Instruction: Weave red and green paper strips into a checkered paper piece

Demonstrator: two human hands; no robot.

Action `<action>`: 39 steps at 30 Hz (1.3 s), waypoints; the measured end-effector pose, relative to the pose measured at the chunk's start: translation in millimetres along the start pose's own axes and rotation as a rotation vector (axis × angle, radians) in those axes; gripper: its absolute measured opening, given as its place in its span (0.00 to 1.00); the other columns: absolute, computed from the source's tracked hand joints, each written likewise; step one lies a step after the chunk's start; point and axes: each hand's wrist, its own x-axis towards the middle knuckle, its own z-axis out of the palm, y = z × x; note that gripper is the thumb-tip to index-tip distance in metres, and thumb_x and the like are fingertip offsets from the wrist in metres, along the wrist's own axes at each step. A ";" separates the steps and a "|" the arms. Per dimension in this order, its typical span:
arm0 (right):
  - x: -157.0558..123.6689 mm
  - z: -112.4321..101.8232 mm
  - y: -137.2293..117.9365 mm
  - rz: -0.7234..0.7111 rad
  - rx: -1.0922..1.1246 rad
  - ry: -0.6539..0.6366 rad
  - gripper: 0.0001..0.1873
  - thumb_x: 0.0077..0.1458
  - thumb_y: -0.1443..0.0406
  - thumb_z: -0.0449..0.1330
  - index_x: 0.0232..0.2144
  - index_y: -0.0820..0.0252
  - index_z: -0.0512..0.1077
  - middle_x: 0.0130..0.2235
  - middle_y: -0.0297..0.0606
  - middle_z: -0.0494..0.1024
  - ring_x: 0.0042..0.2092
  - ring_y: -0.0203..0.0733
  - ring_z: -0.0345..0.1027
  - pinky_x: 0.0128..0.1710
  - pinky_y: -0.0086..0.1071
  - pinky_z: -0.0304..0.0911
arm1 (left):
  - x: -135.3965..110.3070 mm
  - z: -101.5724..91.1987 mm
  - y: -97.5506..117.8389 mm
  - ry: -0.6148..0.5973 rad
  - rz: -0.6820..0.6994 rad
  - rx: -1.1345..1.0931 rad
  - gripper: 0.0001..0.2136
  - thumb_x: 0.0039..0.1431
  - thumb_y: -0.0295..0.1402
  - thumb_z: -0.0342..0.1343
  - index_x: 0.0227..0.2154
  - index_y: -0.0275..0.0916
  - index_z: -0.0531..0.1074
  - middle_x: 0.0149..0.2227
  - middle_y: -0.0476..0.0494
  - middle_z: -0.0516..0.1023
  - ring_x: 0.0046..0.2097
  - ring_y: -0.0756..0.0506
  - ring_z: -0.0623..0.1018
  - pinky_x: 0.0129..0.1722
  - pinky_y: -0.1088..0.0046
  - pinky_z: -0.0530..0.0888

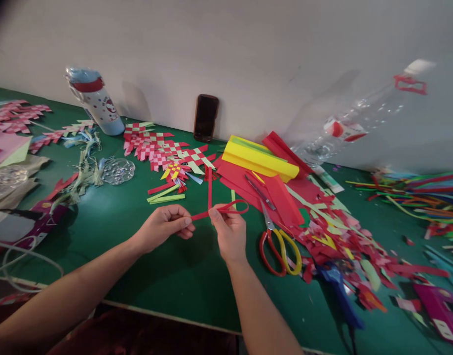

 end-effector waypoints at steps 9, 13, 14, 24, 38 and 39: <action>-0.8 -1.5 2.3 0.009 0.003 0.023 0.14 0.51 0.54 0.67 0.30 0.58 0.73 0.24 0.29 0.68 0.27 0.34 0.60 0.27 0.30 0.56 | 1.9 -0.6 -0.6 -0.005 -0.003 -0.023 0.22 0.47 0.49 0.68 0.31 0.34 0.71 0.30 0.44 0.80 0.31 0.50 0.81 0.34 0.74 0.78; -0.6 -1.3 3.0 0.001 0.004 0.020 0.13 0.52 0.54 0.66 0.30 0.57 0.72 0.24 0.29 0.68 0.27 0.34 0.59 0.28 0.30 0.57 | 1.9 -0.9 -1.6 -0.007 0.001 -0.017 0.21 0.48 0.49 0.67 0.31 0.34 0.72 0.31 0.44 0.80 0.31 0.49 0.81 0.34 0.73 0.78; -0.6 -1.3 3.2 -0.002 0.004 0.018 0.13 0.52 0.55 0.66 0.30 0.57 0.72 0.24 0.29 0.68 0.27 0.34 0.59 0.28 0.30 0.57 | 1.9 -1.0 -1.7 -0.009 0.002 -0.013 0.21 0.48 0.49 0.67 0.31 0.34 0.72 0.31 0.44 0.80 0.31 0.49 0.81 0.34 0.73 0.78; -3.4 1.7 -2.4 -0.014 -0.036 -0.063 0.12 0.53 0.56 0.65 0.28 0.57 0.72 0.24 0.29 0.67 0.28 0.34 0.59 0.29 0.31 0.58 | 1.8 -3.5 -0.3 -0.062 0.028 0.056 0.18 0.51 0.45 0.66 0.33 0.34 0.72 0.34 0.43 0.80 0.36 0.48 0.80 0.39 0.73 0.75; -8.0 9.5 1.1 0.047 -0.036 -0.142 0.12 0.50 0.56 0.67 0.27 0.58 0.73 0.26 0.30 0.70 0.28 0.34 0.61 0.30 0.31 0.60 | 1.1 -1.9 1.0 -0.043 -0.012 0.147 0.16 0.51 0.45 0.65 0.31 0.34 0.74 0.28 0.46 0.79 0.23 0.53 0.75 0.25 0.78 0.73; -6.8 7.9 1.7 0.046 -0.026 -0.121 0.12 0.51 0.56 0.67 0.27 0.58 0.73 0.25 0.30 0.68 0.28 0.34 0.60 0.30 0.30 0.59 | 1.3 -2.1 0.9 -0.042 -0.015 0.150 0.17 0.51 0.45 0.64 0.30 0.34 0.74 0.28 0.46 0.79 0.23 0.53 0.75 0.24 0.78 0.72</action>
